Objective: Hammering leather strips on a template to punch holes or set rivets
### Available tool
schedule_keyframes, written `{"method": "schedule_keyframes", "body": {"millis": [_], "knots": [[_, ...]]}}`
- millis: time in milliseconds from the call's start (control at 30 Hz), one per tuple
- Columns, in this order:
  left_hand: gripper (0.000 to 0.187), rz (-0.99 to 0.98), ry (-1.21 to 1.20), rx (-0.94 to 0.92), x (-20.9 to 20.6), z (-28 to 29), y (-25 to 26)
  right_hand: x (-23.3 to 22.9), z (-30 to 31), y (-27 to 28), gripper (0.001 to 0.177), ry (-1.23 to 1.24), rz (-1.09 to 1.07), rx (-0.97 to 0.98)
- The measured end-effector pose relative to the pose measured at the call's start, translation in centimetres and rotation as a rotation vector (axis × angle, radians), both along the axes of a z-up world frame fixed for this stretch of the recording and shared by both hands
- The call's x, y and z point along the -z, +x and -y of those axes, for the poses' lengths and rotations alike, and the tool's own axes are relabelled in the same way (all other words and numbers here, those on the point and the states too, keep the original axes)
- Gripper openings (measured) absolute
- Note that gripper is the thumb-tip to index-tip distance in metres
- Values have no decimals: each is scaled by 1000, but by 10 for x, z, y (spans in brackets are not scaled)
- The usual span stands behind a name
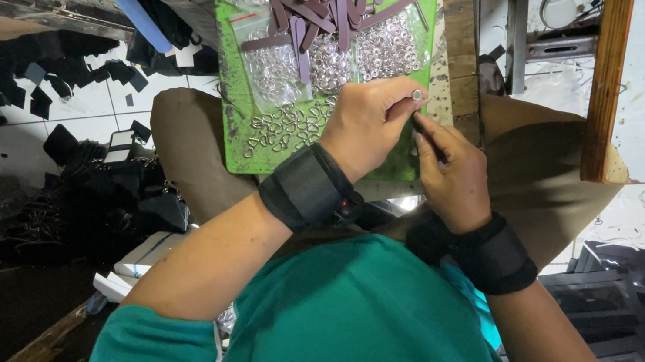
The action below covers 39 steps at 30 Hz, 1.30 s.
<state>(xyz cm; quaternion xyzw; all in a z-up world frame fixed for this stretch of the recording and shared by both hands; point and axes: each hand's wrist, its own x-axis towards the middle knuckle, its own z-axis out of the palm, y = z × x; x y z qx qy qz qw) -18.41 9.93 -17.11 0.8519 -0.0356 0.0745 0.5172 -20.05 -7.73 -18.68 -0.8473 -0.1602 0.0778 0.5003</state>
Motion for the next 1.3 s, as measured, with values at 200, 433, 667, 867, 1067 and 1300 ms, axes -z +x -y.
{"method": "schedule_keyframes", "body": {"millis": [200,433,667,867,1067,1300], "knots": [[8,-1,4,1,0,-1,0,1,0,1,27,14,-12,11],[6,7,11,0,2,0,0,-4,-1,0,26,-16,-9,12],[6,-8,37,-7,3,1,0,-2,-1,-1,27,-13,-23,16],[4,-17,88,-17,0,5,0,-7,-2,0,26,4,-17,6],[5,-6,189,-4,13,9,0,-39,32,-3,28,-82,239,5],[14,7,137,2,-9,13,-2,-101,124,19,45,-477,650,154]]}}
